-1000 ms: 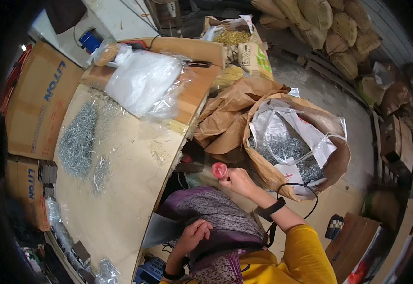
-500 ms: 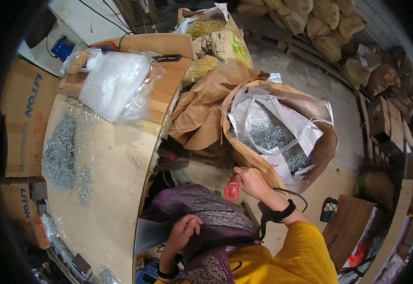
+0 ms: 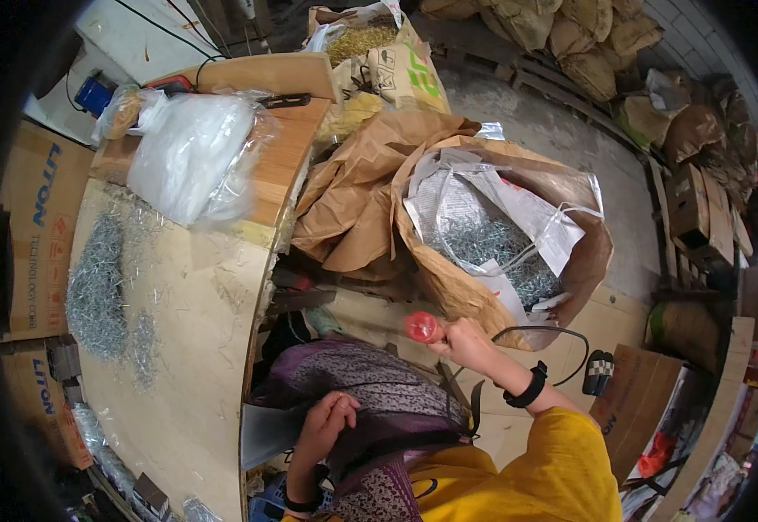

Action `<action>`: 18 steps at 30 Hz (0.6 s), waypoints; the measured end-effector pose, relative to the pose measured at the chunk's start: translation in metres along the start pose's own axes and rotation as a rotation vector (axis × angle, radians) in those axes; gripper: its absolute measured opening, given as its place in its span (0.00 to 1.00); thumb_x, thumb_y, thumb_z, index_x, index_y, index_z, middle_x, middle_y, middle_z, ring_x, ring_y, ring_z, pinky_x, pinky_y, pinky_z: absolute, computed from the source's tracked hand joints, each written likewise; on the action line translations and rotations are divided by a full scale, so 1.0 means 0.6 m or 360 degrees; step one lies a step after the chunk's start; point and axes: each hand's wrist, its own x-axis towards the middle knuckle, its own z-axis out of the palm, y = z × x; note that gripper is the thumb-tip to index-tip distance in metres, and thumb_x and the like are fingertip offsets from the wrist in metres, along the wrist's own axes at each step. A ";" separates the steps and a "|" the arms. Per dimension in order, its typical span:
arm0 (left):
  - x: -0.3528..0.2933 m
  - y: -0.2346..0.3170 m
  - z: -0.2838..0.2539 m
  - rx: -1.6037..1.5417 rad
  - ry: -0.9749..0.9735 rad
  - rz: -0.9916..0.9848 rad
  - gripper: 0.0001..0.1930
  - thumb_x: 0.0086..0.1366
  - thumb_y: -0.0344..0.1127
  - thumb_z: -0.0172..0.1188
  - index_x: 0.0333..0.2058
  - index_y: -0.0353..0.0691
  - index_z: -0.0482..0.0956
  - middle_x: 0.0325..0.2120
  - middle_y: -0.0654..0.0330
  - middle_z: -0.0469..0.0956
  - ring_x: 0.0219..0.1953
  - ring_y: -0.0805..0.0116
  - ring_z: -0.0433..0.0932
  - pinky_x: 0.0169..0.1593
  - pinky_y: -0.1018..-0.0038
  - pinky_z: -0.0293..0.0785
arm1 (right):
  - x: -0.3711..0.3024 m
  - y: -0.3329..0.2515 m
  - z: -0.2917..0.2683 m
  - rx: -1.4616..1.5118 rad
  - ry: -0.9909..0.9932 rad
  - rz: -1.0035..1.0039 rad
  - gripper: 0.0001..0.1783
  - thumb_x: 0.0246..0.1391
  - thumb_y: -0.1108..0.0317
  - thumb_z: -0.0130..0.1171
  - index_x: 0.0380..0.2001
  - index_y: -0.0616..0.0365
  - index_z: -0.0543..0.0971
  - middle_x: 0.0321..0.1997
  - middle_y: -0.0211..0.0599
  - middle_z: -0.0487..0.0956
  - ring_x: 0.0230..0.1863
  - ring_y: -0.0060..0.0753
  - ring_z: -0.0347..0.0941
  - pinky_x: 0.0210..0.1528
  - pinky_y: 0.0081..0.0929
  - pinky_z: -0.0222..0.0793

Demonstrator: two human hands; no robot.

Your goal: Sort and bag small metal components on a workbench.

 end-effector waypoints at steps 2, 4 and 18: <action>0.002 0.005 0.003 0.0007 -0.0006 -0.0034 0.12 0.71 0.35 0.43 0.36 0.35 0.73 0.22 0.66 0.71 0.24 0.82 0.64 0.30 0.83 0.60 | 0.004 0.028 0.027 0.0096 -0.0075 0.0016 0.12 0.49 0.60 0.59 0.31 0.58 0.76 0.29 0.43 0.76 0.35 0.44 0.75 0.37 0.36 0.70; 0.005 0.007 0.007 0.0008 -0.0028 0.0001 0.12 0.71 0.35 0.43 0.36 0.35 0.73 0.22 0.66 0.71 0.24 0.82 0.64 0.30 0.83 0.60 | 0.010 0.058 0.056 0.0093 -0.0075 -0.0239 0.11 0.51 0.62 0.58 0.34 0.58 0.77 0.31 0.43 0.77 0.35 0.42 0.76 0.37 0.34 0.70; -0.014 0.044 -0.011 0.0018 0.0060 -0.0033 0.11 0.71 0.34 0.43 0.36 0.34 0.73 0.22 0.66 0.71 0.23 0.82 0.64 0.28 0.83 0.60 | 0.082 -0.071 0.060 0.0417 0.0439 -0.0759 0.06 0.41 0.75 0.61 0.26 0.56 0.76 0.24 0.37 0.77 0.25 0.41 0.76 0.29 0.31 0.73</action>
